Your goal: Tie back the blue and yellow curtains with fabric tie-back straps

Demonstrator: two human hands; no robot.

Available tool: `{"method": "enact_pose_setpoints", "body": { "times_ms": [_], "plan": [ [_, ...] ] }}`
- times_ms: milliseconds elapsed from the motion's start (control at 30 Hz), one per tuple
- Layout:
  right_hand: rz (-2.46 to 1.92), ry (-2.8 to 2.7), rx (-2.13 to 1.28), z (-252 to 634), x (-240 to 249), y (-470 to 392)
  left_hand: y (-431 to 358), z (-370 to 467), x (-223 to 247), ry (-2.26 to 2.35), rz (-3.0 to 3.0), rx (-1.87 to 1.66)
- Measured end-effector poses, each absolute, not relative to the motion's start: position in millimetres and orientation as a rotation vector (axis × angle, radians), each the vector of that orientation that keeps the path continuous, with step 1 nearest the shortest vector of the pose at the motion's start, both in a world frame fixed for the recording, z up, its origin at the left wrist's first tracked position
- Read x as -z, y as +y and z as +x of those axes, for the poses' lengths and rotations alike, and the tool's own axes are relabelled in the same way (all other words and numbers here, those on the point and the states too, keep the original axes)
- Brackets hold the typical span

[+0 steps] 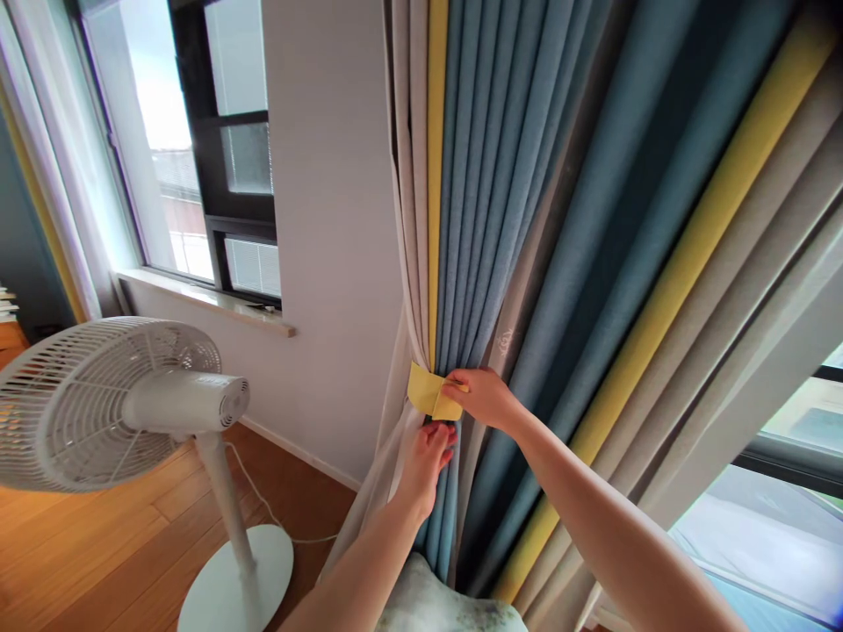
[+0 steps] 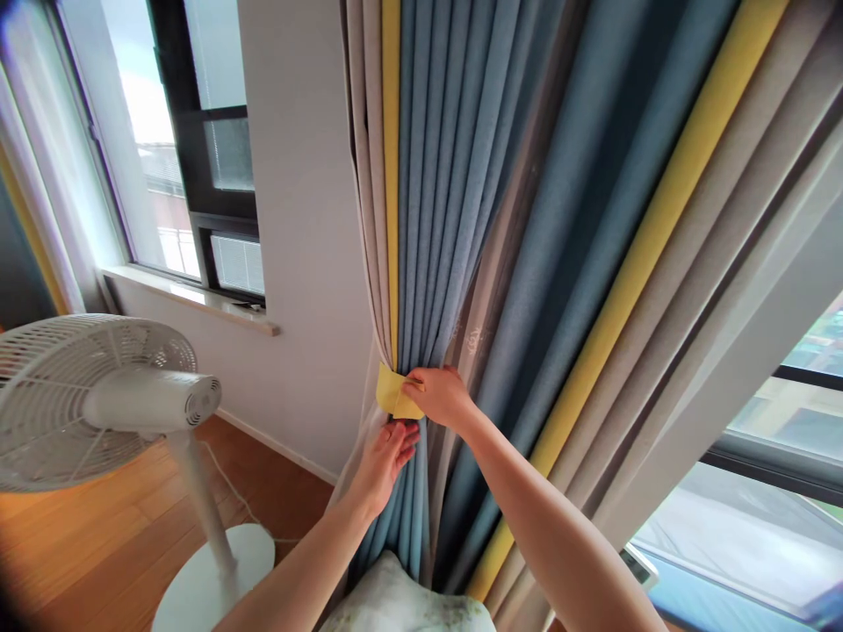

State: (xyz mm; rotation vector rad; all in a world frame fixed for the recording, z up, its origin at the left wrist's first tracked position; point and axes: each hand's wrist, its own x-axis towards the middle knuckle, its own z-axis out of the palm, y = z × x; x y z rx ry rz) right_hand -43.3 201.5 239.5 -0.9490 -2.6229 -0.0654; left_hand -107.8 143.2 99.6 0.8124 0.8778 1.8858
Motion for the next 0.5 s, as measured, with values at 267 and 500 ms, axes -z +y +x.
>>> {"method": "enact_pose_setpoints", "body": {
  "times_ms": [267, 500],
  "plan": [
    [-0.933, -2.612, 0.014, -44.5, -237.3, 200.7, 166.2, -102.1, -119.7, 0.328, 0.35, -2.089],
    [-0.861, -2.496, 0.272, -48.1, -220.4, 207.0, 169.0, -99.3, -121.4, 0.362, 0.396, -2.118]
  ]
}}
